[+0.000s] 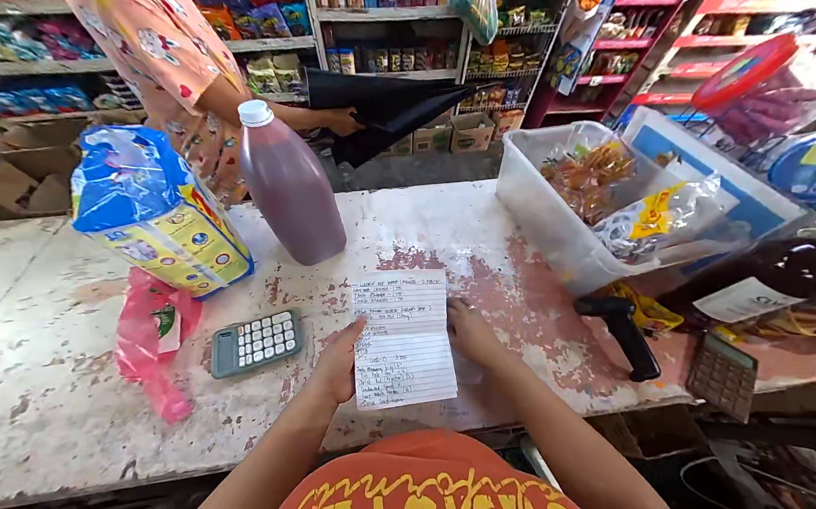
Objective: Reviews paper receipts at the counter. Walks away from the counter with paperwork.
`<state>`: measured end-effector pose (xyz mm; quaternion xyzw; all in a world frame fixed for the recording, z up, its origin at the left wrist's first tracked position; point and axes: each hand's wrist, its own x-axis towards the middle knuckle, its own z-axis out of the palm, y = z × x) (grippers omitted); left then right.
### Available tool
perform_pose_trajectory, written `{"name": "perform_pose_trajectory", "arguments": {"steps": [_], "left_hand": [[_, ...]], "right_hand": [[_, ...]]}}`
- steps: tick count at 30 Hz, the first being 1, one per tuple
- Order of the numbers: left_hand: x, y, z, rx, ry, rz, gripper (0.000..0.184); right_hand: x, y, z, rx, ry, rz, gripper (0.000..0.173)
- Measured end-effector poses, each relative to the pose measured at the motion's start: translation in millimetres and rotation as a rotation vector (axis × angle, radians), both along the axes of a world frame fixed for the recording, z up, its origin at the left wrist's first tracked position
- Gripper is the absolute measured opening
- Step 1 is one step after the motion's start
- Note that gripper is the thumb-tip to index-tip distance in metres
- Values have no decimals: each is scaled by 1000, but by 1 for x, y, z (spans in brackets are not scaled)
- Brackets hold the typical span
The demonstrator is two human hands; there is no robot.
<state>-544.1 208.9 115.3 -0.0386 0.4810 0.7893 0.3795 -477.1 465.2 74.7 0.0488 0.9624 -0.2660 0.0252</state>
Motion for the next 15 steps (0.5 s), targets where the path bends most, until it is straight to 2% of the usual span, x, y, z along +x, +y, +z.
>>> {"name": "perform_pose_trajectory", "arguments": {"steps": [3, 6, 7, 9, 11, 12, 14, 15], "left_hand": [[-3, 1, -2, -87, 71, 81, 34], [-4, 2, -5, -149, 77, 155, 30], [-4, 3, -7, -157, 75, 177, 28], [-5, 6, -12, -155, 73, 212, 26], [-5, 12, -13, -156, 68, 231, 24], [-4, 15, -12, -161, 71, 236, 23], [-2, 19, -11, -180, 90, 240, 21], [-1, 19, -10, -193, 110, 236, 20]], "right_hand": [[23, -20, 9, -56, 40, 49, 35], [42, -22, 5, -235, 294, -157, 32], [45, -23, 6, -329, 297, -225, 35], [50, -27, 16, -515, 101, -286, 52], [51, -33, 19, -614, -81, -296, 76], [52, -36, 17, -666, -117, -321, 72], [53, -40, 19, -786, -153, -389, 29], [54, -39, 24, -871, -166, -397, 15]]}}
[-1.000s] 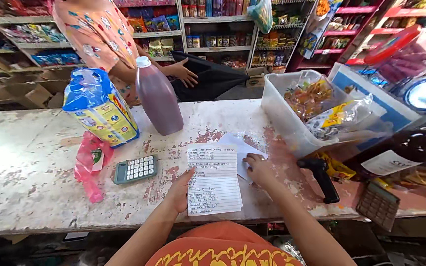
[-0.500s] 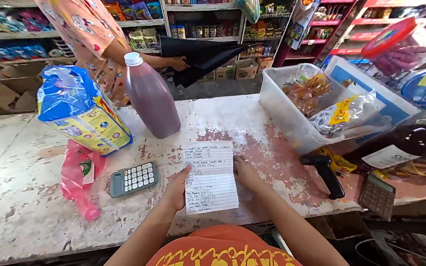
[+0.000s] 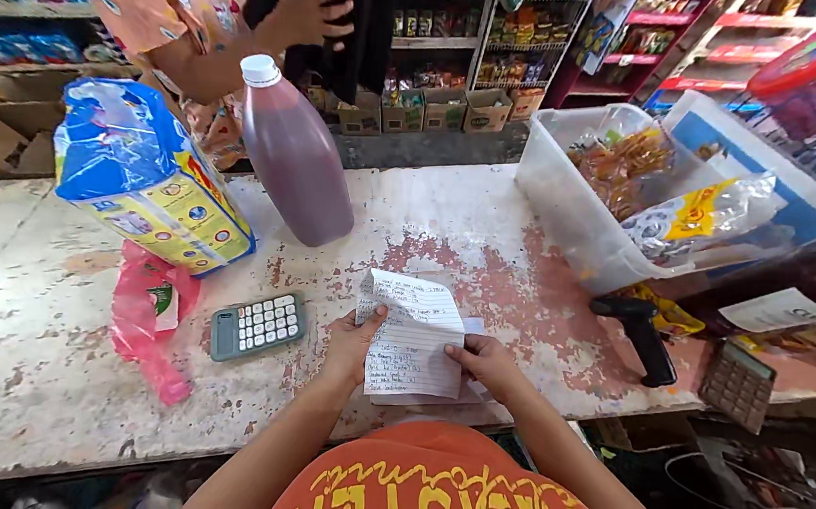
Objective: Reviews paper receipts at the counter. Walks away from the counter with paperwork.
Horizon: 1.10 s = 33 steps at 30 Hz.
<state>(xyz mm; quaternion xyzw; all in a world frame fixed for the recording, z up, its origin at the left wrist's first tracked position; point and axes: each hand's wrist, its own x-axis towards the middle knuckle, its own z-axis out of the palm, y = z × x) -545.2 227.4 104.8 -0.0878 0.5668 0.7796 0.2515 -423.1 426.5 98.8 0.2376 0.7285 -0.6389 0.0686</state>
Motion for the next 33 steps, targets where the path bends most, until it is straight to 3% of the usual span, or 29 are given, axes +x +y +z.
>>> {"name": "perform_pose_trajectory", "arguments": {"steps": [1, 3, 6, 9, 13, 14, 17, 19, 21, 24, 26, 28, 31, 33], "left_hand": [[0, -1, -1, -21, 33, -8, 19], [-1, -7, -7, -94, 164, -44, 19], [-5, -16, -16, -211, 347, -107, 31], [-8, -22, -18, -302, 464, -234, 22], [-19, -27, -16, -326, 507, -392, 17], [-24, -28, -12, -344, 515, -417, 21], [-41, -24, 6, -394, 576, -458, 71], [-54, -18, 16, -365, 678, -454, 89], [-62, -10, 24, -265, 736, -460, 83], [-60, 1, 37, -252, 774, -461, 37], [-57, 8, 35, -275, 785, -464, 18], [-52, 11, 35, -204, 676, -460, 29], [-49, 13, 44, -143, 417, -370, 39], [-51, 11, 51, -121, 299, -327, 41]], "right_hand": [[2, 3, 8, -115, 18, -11, 13], [5, 11, 30, -373, 87, -69, 25], [0, 22, 53, -666, 190, -228, 39], [-15, 36, 64, -831, 259, -308, 46], [-29, 39, 74, -879, 249, -364, 48], [-31, 37, 77, -889, 249, -349, 47], [-35, 31, 88, -953, 275, -247, 44], [-37, 28, 94, -978, 315, -143, 45], [-42, 26, 101, -983, 341, -80, 45], [-50, 24, 115, -950, 343, -149, 46], [-54, 22, 121, -879, 427, -195, 47], [-56, 25, 117, -626, 589, -81, 48], [-57, 38, 94, 274, 737, 165, 53], [-60, 43, 74, 886, 713, 314, 55]]}}
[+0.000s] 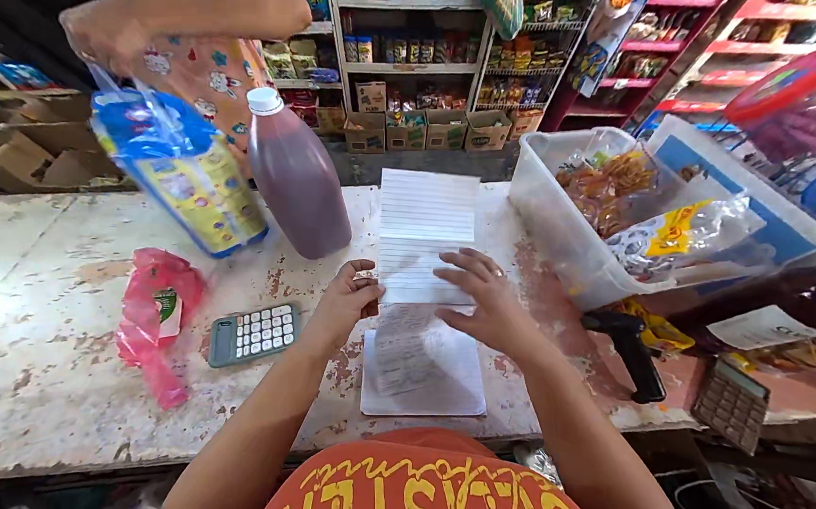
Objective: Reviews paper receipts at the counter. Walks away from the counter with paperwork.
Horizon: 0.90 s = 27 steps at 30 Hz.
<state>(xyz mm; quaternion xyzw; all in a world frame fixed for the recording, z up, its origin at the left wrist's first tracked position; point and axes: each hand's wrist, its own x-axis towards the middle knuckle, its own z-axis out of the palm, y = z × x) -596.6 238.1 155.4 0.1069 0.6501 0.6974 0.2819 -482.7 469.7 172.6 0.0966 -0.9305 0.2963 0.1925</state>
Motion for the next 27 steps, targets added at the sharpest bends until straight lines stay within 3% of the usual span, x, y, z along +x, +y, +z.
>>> {"name": "perform_pose_trajectory", "arguments": {"steps": [2, 5, 7, 10, 11, 12, 14, 16, 21, 27], "left_hand": [[-1, -3, 6, 10, -87, 4, 42], [-1, -5, 8, -25, -100, 12, 44], [2, -7, 4, -124, 91, -4, 45], [4, -14, -7, -143, 552, -107, 70], [6, -14, -7, -99, 626, -96, 65], [9, -14, -5, -45, 635, -73, 49], [17, -11, 2, 15, 548, -14, 17], [21, -9, 4, 30, 397, 37, 7], [21, -8, -9, 21, 214, 134, 13], [9, -11, -48, -130, 185, 170, 34]], "right_hand": [[0, -2, -15, 211, -23, -16, 45], [-1, -3, -28, 127, 89, -15, 18], [-1, -3, -27, -10, 149, -18, 16], [5, -8, -6, -386, 14, -40, 16], [7, -9, 1, -544, -49, -50, 20], [8, -12, 7, -697, -105, -73, 26], [9, -15, 13, -952, -196, -128, 34], [7, -15, 8, -1117, -221, -155, 30], [11, -21, -18, -1223, -307, -200, 22], [26, -24, -54, -1079, -441, -313, 51]]}}
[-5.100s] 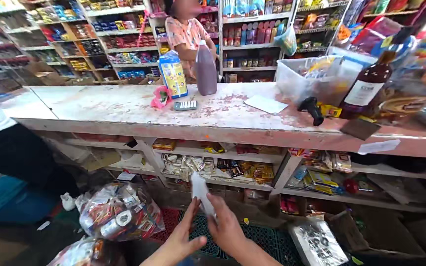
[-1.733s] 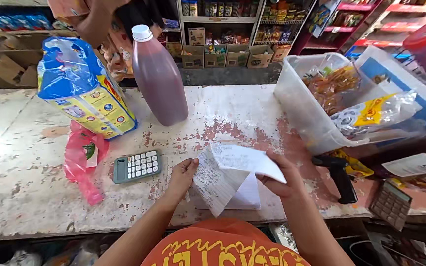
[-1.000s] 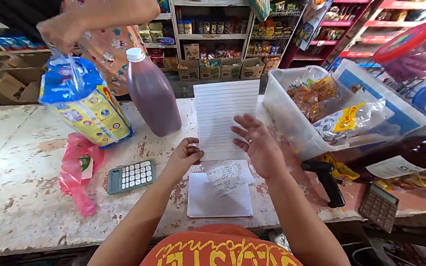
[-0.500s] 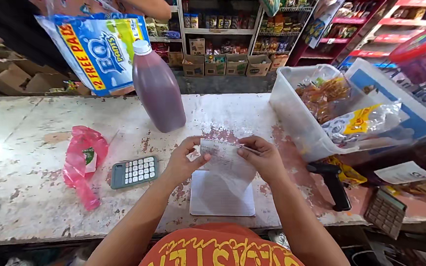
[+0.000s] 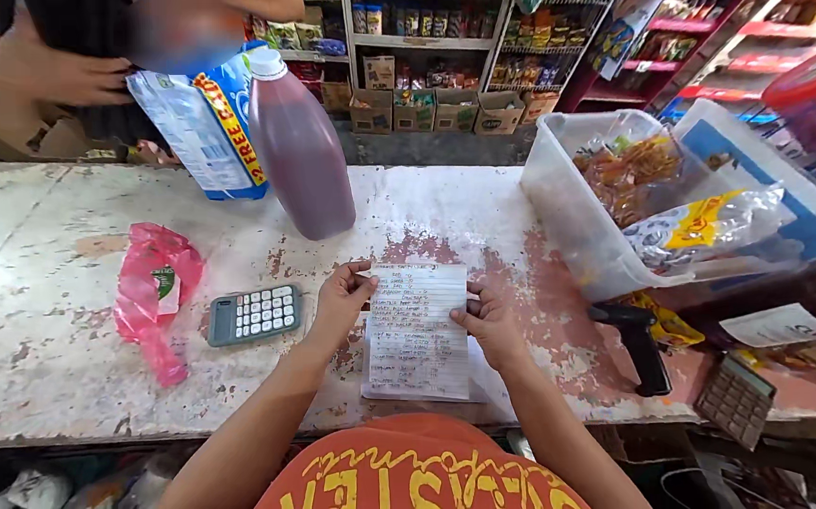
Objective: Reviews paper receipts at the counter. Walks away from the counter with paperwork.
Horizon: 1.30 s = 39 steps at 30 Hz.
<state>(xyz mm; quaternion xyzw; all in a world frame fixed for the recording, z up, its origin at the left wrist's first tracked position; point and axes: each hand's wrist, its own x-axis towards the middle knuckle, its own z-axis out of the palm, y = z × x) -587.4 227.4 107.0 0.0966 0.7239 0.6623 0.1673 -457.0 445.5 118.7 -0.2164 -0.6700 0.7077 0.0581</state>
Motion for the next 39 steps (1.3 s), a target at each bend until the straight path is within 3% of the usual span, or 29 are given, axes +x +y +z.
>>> {"name": "perform_pose_trajectory", "arguments": {"steps": [2, 4, 6, 8, 11, 13, 31, 39], "left_hand": [[0, -4, -19, -98, -55, -91, 49], [8, -8, -37, -180, -21, -170, 59], [20, -15, -46, -275, 124, -221, 57], [28, -24, -47, -392, 383, -249, 43], [30, -39, -51, -458, 777, -287, 25], [31, -47, -53, -473, 880, -314, 23], [34, -58, -57, -482, 975, -445, 29], [46, -49, -53, -465, 977, -655, 32]], "right_hand": [[7, 3, -17, 242, -44, 0, 66], [20, 6, -29, 605, -83, 40, 66], [37, 12, -38, 904, -25, 143, 48], [55, 17, -44, 1037, 106, 308, 30], [77, 12, -45, 1081, 229, 567, 28], [87, 7, -46, 1128, 222, 630, 27], [88, -2, -55, 1250, 323, 546, 21], [89, 0, -51, 1341, 371, 435, 20]]}}
